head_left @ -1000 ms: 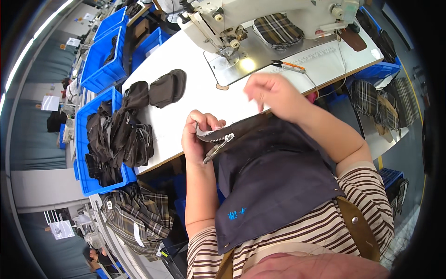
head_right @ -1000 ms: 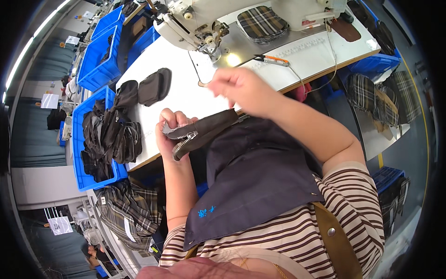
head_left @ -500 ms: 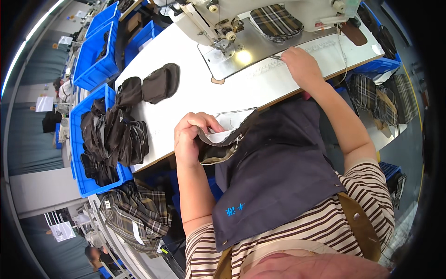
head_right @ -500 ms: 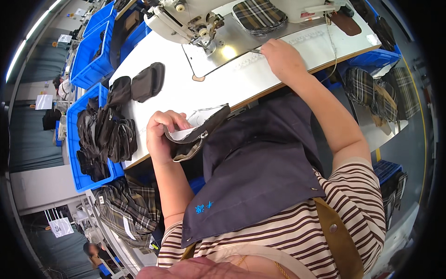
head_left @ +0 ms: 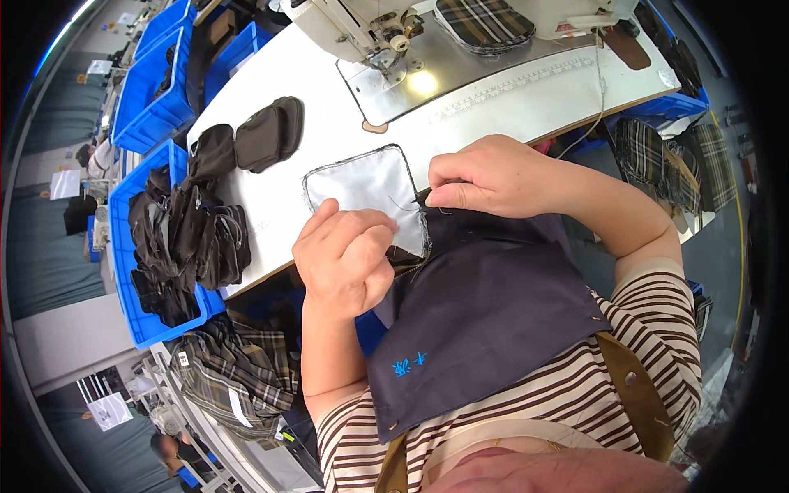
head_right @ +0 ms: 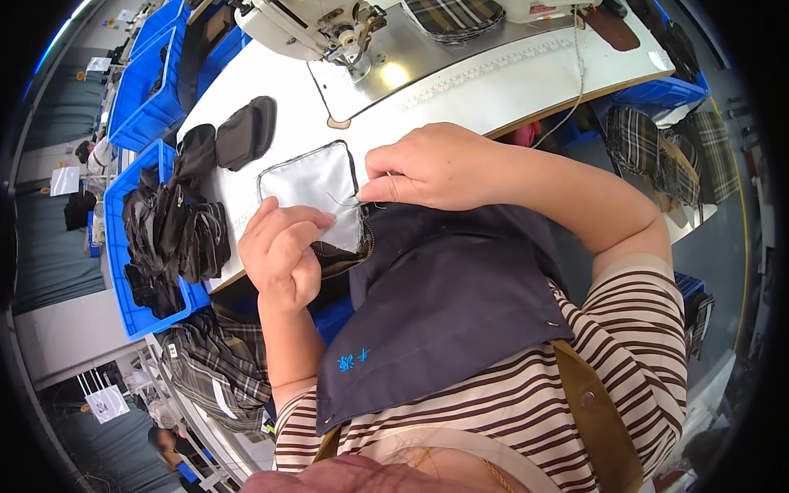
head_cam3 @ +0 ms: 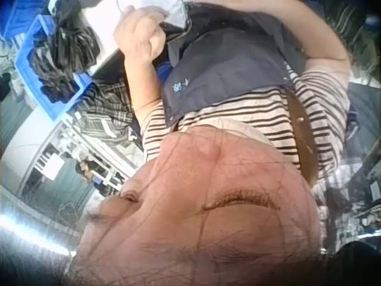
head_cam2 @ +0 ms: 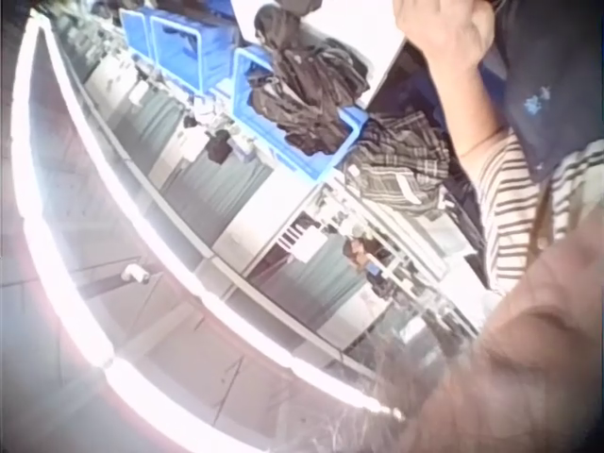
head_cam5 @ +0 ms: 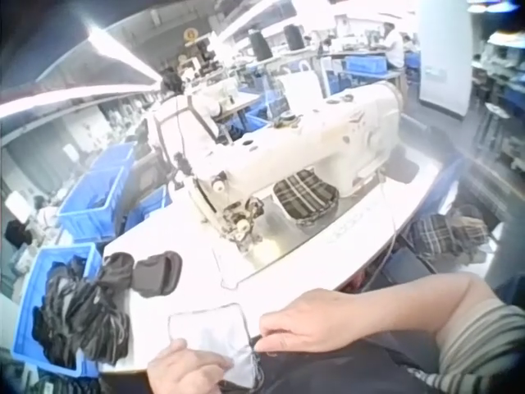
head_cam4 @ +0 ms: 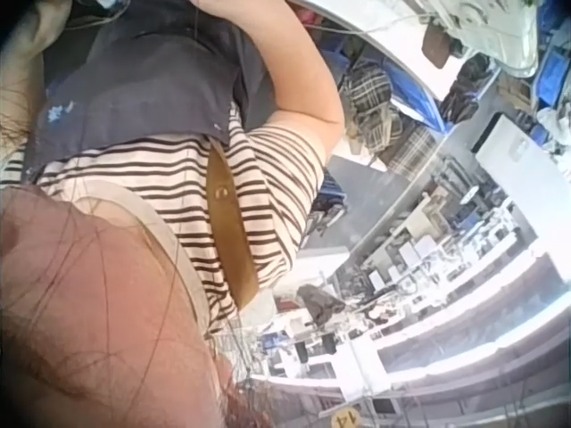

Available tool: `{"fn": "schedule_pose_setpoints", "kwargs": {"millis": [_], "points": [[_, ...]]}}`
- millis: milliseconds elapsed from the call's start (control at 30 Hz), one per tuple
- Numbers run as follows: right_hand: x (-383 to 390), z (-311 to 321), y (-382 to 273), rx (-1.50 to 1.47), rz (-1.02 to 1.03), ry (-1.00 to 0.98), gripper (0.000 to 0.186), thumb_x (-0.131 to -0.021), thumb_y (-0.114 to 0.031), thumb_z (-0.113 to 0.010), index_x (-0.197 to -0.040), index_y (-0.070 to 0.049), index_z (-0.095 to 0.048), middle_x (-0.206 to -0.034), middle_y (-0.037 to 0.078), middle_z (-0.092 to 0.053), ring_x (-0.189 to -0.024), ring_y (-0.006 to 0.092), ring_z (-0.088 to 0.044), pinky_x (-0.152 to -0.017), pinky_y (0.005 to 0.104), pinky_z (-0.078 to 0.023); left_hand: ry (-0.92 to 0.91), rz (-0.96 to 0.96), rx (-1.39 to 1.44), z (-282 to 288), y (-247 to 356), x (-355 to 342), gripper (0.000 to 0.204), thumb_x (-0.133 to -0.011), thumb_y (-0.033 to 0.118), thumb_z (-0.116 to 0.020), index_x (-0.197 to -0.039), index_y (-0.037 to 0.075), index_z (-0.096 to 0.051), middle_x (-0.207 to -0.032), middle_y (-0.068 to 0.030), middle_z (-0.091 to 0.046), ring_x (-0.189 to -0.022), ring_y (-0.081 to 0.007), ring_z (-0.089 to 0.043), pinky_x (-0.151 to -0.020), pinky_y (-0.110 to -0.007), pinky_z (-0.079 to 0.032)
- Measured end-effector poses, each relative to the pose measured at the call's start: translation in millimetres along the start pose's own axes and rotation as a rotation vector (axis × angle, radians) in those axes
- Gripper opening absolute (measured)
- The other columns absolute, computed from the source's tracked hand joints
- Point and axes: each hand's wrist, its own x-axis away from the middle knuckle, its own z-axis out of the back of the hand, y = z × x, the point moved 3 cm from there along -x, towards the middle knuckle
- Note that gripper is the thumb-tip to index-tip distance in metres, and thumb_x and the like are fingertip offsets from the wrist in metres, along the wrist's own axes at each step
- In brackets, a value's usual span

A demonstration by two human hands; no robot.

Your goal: The recorder is using an industrial sewing machine to assemble small leather or fabric pouches.

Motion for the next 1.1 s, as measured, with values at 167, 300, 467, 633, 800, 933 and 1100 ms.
{"fn": "schedule_pose_setpoints", "kwargs": {"millis": [167,300,467,633,800,933,1100], "points": [[-2.0,-2.4,-9.2,0.102,0.055,0.001,0.042,-0.102,-0.048,-0.054,-0.091,-0.009,-0.063,-0.072,0.013,-0.065,-0.071,0.0373,-0.063,-0.065,0.0464,-0.047,0.021,-0.02,-0.045,-2.8,0.3,5.4,0.015,-0.064,0.011,-0.059,-0.078,0.012,-0.057,-0.078,0.0022,-0.066,-0.058,-0.0186,-0.056,-0.072,-0.032,-0.046],[-2.1,-6.5,-10.3,0.11,0.053,0.003,0.037,-0.102,-0.044,-0.056,-0.093,-0.009,-0.063,-0.072,0.012,-0.064,-0.071,0.0363,-0.063,-0.064,0.0459,-0.047,0.047,-0.022,-0.068,-5.6,-1.1,9.6,0.014,-0.065,0.011,-0.06,-0.078,0.013,-0.057,-0.079,0.0021,-0.065,-0.058,-0.0176,-0.055,-0.077,-0.031,-0.047],[2.0,-4.9,-10.6,0.186,0.042,0.077,0.038,-0.103,-0.044,-0.055,-0.088,-0.009,-0.062,-0.069,0.013,-0.062,-0.069,0.0369,-0.062,-0.062,0.0462,-0.046,0.074,-0.014,-0.105,-5.8,0.3,13.2,0.012,-0.067,0.01,-0.06,-0.078,0.014,-0.058,-0.081,0.001,-0.065,-0.057,-0.017,-0.055,-0.09,-0.031,-0.046],[-1.6,-9.3,-11.3,0.191,0.033,0.032,0.051,-0.105,-0.05,-0.047,-0.082,-0.007,-0.063,-0.069,0.016,-0.065,-0.071,0.0399,-0.064,-0.066,0.049,-0.049,0.102,-0.036,-0.125,-12.9,-0.9,17.6,0.012,-0.068,0.007,-0.059,-0.078,0.014,-0.058,-0.08,0.0006,-0.066,-0.059,-0.0168,-0.055,-0.114,-0.035,-0.034],[-4.1,-19.0,-2.2,0.033,0.024,0.078,0.051,-0.105,-0.048,-0.049,-0.079,-0.006,-0.061,-0.068,0.017,-0.063,-0.069,0.0421,-0.061,-0.065,0.0504,-0.048,0.103,-0.007,-0.096,-16.6,-3.4,22.1,0.012,-0.068,0.007,-0.059,-0.079,0.013,-0.058,-0.081,0.0,-0.066,-0.061,-0.0174,-0.057,-0.116,-0.037,-0.032],[-3.8,-32.3,12.5,-0.069,0.081,0.149,0.05,-0.106,-0.047,-0.049,-0.08,-0.006,-0.059,-0.061,0.01,-0.057,-0.055,0.0314,-0.056,-0.055,0.0412,-0.045,0.136,0.022,-0.045,-17.0,-4.3,24.7,0.013,-0.069,0.004,-0.056,-0.08,0.012,-0.057,-0.08,-0.0021,-0.068,-0.063,-0.0187,-0.06,-0.117,-0.037,-0.032],[2.6,-41.0,38.0,-1.344,-0.294,0.275,0.039,-0.11,-0.039,-0.043,-0.092,-0.007,-0.058,-0.064,-0.006,-0.038,-0.049,0.004,-0.029,-0.045,0.0221,-0.026,0.161,0.042,-0.003,-14.1,-10.7,27.8,0.015,-0.074,0.001,-0.045,-0.084,0.003,-0.056,-0.078,-0.0118,-0.067,-0.066,-0.0241,-0.068,-0.117,-0.039,-0.033]]}}
